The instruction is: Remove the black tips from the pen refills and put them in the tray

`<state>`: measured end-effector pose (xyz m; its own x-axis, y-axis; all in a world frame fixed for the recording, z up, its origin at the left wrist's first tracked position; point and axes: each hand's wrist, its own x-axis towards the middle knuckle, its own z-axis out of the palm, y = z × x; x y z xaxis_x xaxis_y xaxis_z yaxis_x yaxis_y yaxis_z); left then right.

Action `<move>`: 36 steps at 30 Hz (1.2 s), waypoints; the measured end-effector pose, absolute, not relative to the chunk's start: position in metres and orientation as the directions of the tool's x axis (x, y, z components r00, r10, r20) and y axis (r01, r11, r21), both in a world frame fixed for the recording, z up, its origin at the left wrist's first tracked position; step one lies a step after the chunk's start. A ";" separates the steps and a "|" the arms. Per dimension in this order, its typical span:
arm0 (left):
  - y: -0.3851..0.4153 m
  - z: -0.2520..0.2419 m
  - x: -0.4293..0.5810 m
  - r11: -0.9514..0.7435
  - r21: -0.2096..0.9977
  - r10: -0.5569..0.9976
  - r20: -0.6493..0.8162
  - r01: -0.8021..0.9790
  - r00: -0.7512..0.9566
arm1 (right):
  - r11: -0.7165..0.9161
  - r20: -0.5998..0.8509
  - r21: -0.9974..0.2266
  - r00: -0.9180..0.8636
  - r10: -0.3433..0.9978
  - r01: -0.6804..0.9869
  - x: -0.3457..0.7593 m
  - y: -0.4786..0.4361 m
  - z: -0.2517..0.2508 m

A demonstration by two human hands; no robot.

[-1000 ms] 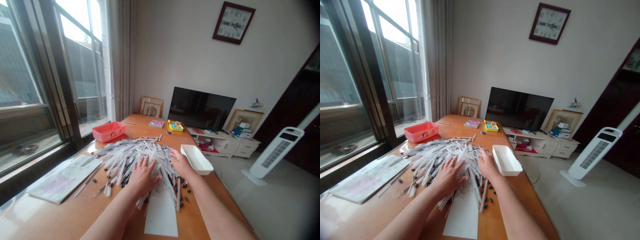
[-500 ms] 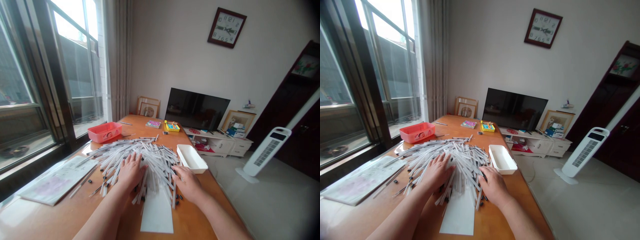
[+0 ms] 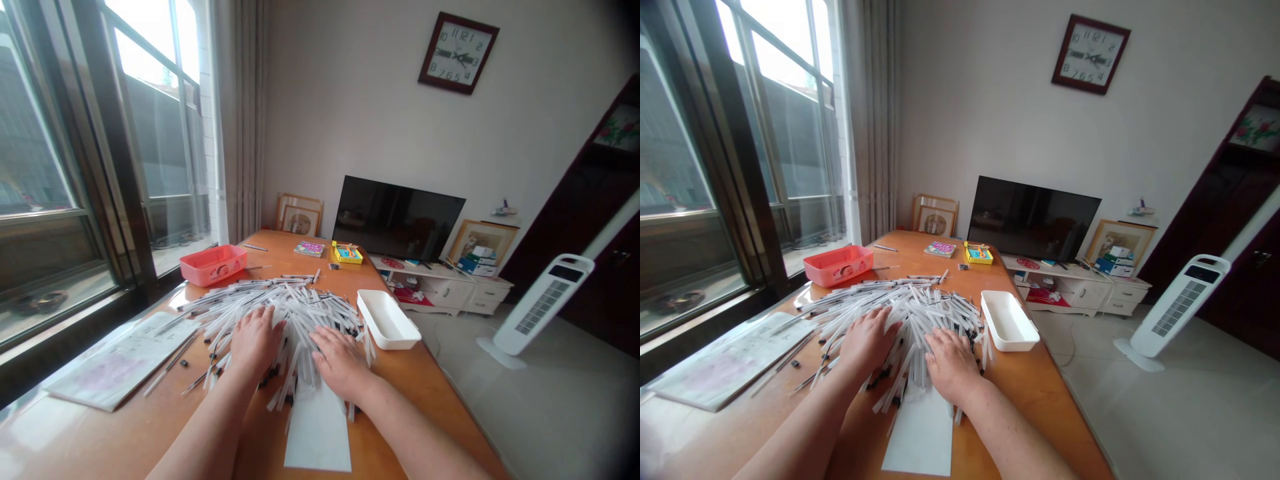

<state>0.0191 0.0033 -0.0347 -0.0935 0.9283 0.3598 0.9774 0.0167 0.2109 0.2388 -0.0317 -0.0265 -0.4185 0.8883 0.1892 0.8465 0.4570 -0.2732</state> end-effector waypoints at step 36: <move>-0.009 -0.037 0.034 -0.204 0.136 0.966 0.190 0.969 0.177 | 0.247 0.158 -0.126 -0.226 0.961 0.961 0.235 0.027 -0.016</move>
<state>0.0337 -0.0087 -0.0367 0.1767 0.9658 0.1897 0.9694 -0.2041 0.1362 0.2354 0.0273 -0.0160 -0.2264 0.9611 0.1583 0.9608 0.2471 -0.1258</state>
